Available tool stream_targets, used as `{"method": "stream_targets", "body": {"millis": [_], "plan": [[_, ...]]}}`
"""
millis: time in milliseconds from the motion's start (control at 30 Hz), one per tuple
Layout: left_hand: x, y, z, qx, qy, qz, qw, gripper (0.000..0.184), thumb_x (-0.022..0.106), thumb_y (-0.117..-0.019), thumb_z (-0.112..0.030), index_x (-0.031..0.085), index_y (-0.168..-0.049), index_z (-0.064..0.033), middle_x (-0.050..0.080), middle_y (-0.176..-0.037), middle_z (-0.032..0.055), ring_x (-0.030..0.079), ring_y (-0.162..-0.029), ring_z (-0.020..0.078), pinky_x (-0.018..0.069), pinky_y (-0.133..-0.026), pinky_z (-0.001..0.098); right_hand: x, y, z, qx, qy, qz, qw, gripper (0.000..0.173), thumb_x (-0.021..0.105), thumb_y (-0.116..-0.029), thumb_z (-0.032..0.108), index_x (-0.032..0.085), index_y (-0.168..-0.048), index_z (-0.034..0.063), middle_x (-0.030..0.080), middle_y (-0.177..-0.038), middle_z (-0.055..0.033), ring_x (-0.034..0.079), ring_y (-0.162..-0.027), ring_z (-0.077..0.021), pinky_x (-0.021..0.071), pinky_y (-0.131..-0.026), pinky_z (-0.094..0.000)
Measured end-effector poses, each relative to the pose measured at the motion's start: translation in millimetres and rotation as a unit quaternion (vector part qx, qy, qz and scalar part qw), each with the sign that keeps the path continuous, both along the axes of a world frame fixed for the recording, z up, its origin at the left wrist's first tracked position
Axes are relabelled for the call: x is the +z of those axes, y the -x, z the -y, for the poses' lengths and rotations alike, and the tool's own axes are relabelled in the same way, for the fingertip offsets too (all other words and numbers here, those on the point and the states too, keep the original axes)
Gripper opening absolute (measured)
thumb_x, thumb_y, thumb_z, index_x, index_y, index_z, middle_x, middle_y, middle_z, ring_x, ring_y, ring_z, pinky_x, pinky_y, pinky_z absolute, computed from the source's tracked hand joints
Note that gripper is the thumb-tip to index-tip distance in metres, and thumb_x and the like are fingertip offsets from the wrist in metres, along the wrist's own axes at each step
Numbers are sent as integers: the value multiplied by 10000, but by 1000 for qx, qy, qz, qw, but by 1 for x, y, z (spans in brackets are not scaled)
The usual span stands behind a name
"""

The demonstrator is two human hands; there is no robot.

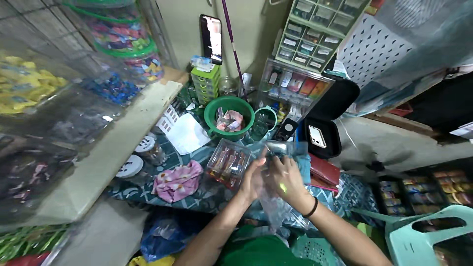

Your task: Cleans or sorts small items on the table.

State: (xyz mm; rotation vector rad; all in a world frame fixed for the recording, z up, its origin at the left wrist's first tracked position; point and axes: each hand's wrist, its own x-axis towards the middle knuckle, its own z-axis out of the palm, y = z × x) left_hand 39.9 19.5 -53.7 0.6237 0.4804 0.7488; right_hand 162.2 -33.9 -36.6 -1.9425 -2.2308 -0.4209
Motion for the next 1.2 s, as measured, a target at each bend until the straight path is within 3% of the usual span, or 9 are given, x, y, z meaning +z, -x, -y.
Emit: {"method": "stream_targets", "body": {"millis": [133,267,400,567,700,767,1000,1100,1200], "plan": [[-4,-9,7,24,2,-15,1000,590,342,-994,-275,348,-1540,-54,542,-1439,107,613,-1154,125,536,-900,306,5,-5,23,27,84,-47,995,186,720,-848,163,758,-928,0,718,-1024,-206,689,-961,-433,580,-778,-552],[-5,-8,-6,51,-72,-34,996,586,337,-966,-275,379,-1496,-30,384,-1582,114,562,-1256,153,507,-975,349,24,-16,33,59,141,-308,939,268,601,-897,97,778,-1089,35,710,-1206,-173,649,-1162,-358,532,-958,-528],[6,-9,8,71,0,-8,997,476,342,-983,-258,464,-1388,-40,661,-1184,40,651,-1049,81,564,-882,277,31,-22,12,-36,-29,-572,819,367,426,-1001,122,679,-1198,-57,646,-1262,-167,604,-1184,-123,489,-1032,-293],[0,-11,13,58,31,88,994,310,351,-976,-257,600,-1081,-103,728,-927,8,711,-878,90,610,-783,293,2,13,4,38,-12,-502,864,488,599,-957,186,592,-1379,-59,457,-1490,-294,462,-1392,-347,415,-1145,-435],[-14,6,-1,22,-69,50,996,590,244,-1032,-313,337,-1561,-68,514,-1503,105,546,-1313,148,489,-1017,296,1,16,33,166,77,-476,860,367,637,-886,52,718,-1241,9,609,-1323,-210,575,-1257,-242,487,-1064,-338],[-17,6,-2,16,-76,33,996,609,236,-1035,-323,312,-1569,-37,479,-1533,142,523,-1348,174,479,-1032,307,4,13,37,198,87,-449,867,346,644,-877,20,734,-1211,10,638,-1285,-201,596,-1235,-252,490,-1065,-336],[4,-6,11,53,48,39,997,362,283,-1034,-278,555,-1188,-96,706,-997,8,690,-951,92,586,-838,300,4,11,-13,36,-70,-359,930,365,631,-902,-1,697,-1259,-33,613,-1332,-281,624,-1222,-396,527,-1034,-452],[-1,-4,10,62,46,93,993,366,286,-1010,-260,604,-1092,-98,732,-938,19,714,-906,105,606,-808,309,8,14,-11,37,-41,-496,866,411,533,-931,17,654,-1319,-44,585,-1383,-271,577,-1299,-314,486,-1074,-404],[6,0,14,82,16,71,994,340,327,-985,-240,627,-1071,-106,738,-913,-2,715,-876,82,612,-784,294,29,20,7,6,40,-726,687,431,362,-1039,62,537,-1417,-52,579,-1431,-138,564,-1275,-86,459,-1081,-256]]}}
